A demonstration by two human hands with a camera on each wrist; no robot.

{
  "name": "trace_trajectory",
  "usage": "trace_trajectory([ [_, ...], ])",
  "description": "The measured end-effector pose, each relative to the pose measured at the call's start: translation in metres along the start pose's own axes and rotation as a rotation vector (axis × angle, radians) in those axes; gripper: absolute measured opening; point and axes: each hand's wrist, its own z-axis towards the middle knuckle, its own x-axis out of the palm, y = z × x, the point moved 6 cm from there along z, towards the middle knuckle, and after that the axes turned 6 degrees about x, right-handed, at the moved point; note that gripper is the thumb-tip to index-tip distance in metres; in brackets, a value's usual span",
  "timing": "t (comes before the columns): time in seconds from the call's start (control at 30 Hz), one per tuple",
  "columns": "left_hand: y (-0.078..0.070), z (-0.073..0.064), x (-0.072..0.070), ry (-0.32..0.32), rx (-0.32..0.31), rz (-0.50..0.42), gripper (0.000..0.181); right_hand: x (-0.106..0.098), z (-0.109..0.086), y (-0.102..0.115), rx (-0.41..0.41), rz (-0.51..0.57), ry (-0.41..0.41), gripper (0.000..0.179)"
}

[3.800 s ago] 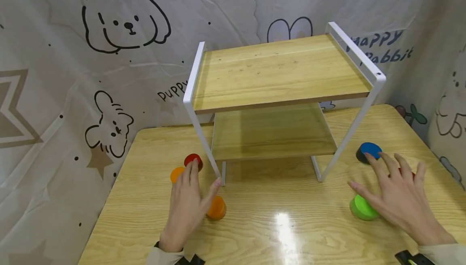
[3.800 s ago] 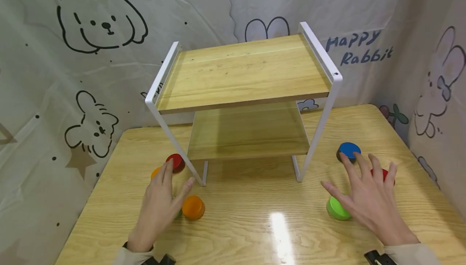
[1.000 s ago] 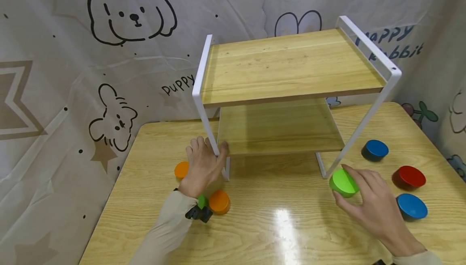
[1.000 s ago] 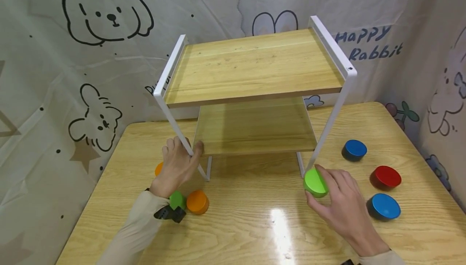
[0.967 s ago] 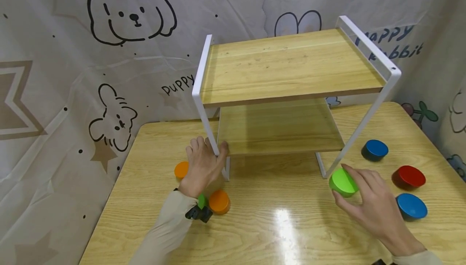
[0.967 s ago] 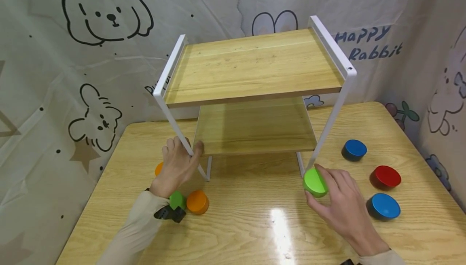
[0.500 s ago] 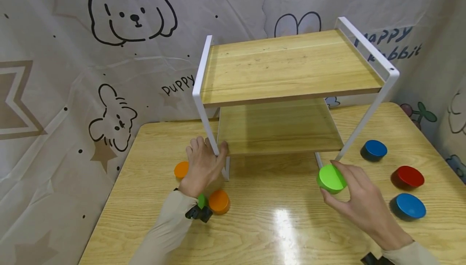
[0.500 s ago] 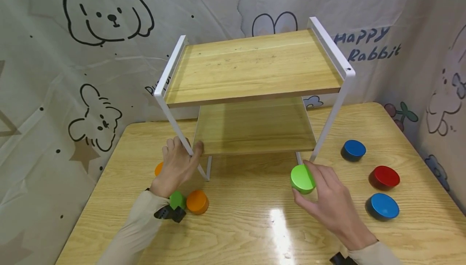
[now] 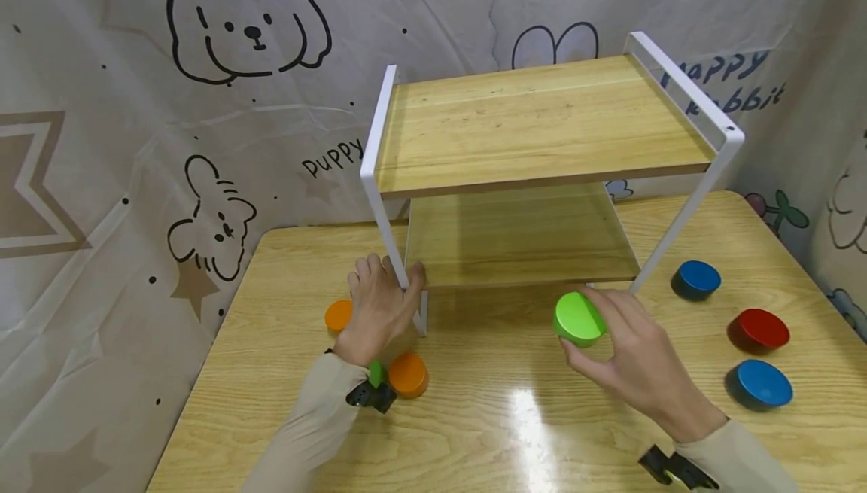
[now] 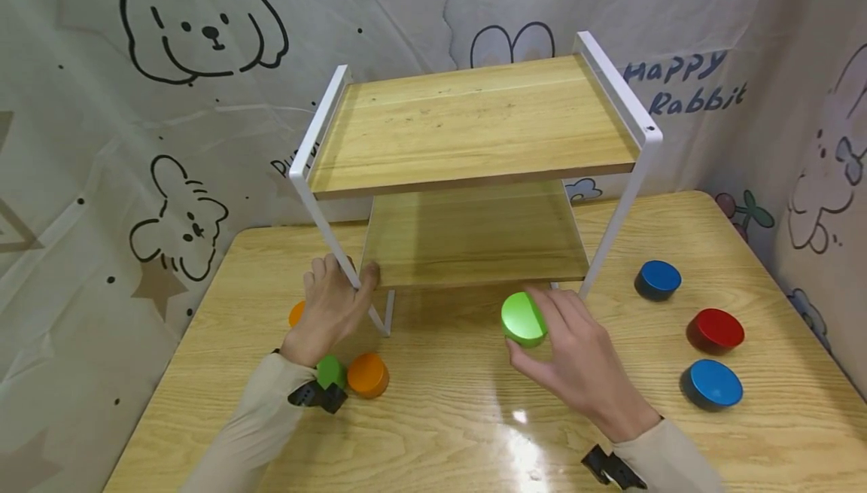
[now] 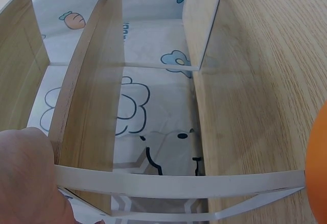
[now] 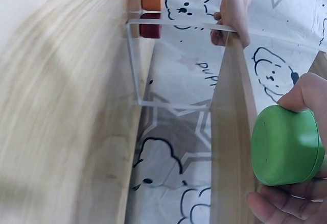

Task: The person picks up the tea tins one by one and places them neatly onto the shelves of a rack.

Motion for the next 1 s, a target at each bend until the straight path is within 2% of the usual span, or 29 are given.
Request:
trace_trajectory([
  [0.4,0.0,-0.001,0.001,-0.005,0.021,-0.012,0.05,0.01,0.037,0.018,-0.073,0.012,-0.024,0.066],
  [0.57,0.0,-0.001,0.0,-0.028,0.026,-0.009,0.049,0.019,0.052,0.023,-0.086,0.034,0.0,0.057],
  [1.0,0.0,-0.001,-0.001,-0.042,0.008,-0.002,0.049,0.052,0.088,0.042,-0.083,0.059,0.094,0.063],
])
